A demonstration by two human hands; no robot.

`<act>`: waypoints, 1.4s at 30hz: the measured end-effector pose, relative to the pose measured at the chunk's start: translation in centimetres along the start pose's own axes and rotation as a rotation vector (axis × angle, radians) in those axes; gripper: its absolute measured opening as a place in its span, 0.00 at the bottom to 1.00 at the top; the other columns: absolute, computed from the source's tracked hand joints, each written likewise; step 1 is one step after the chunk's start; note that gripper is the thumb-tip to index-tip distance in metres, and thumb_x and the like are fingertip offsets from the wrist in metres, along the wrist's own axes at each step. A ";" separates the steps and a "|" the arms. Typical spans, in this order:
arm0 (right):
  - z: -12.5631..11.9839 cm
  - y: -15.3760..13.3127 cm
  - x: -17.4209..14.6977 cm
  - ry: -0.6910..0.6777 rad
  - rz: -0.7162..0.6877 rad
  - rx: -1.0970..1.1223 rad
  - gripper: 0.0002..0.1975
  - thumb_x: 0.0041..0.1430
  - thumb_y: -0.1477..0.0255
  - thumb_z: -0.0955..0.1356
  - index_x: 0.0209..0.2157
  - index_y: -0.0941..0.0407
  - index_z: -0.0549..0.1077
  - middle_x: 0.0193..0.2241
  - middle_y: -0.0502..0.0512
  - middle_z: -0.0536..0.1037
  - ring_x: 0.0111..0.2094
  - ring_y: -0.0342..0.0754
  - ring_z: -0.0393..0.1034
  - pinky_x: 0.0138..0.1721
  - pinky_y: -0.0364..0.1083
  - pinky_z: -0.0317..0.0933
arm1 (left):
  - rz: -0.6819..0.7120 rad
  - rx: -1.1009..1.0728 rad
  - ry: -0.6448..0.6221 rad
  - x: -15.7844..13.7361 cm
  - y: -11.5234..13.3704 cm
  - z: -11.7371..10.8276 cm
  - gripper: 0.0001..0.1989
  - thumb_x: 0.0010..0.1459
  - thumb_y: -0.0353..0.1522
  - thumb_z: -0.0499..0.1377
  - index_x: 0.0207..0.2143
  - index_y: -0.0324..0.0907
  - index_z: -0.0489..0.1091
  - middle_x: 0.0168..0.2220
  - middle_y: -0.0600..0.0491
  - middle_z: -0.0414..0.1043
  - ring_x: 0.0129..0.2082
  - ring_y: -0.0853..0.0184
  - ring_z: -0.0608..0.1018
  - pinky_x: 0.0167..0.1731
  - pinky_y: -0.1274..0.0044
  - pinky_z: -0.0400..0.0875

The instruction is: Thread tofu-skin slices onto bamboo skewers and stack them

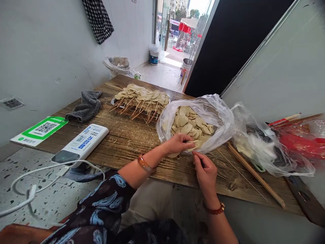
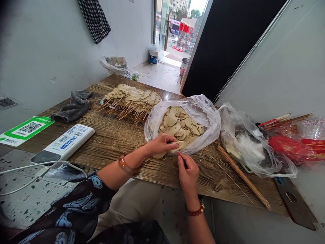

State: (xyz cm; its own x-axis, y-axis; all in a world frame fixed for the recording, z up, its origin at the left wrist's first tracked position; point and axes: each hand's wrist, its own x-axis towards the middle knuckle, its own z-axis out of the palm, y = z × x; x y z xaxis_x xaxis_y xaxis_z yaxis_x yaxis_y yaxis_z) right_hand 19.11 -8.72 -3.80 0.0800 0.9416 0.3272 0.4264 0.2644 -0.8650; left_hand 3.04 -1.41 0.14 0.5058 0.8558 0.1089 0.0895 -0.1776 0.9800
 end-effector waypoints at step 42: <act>0.0 0.0 0.1 -0.070 -0.031 -0.056 0.14 0.58 0.64 0.64 0.33 0.58 0.78 0.28 0.55 0.78 0.27 0.46 0.69 0.30 0.44 0.63 | -0.024 -0.479 0.461 1.9 -1.9 -3.0 0.08 0.44 0.28 0.57 0.31 0.38 0.63 0.23 0.57 0.69 0.21 0.73 0.73 0.20 0.82 0.63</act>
State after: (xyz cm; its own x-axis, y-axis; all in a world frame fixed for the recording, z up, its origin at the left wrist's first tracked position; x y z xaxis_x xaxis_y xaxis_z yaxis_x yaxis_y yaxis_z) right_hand 19.14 -8.64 -3.72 0.0036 0.9459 0.3245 0.4774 0.2835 -0.8317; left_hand 1.26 1.97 -1.06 0.0795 0.9959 0.0423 -0.3488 -0.0119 0.9371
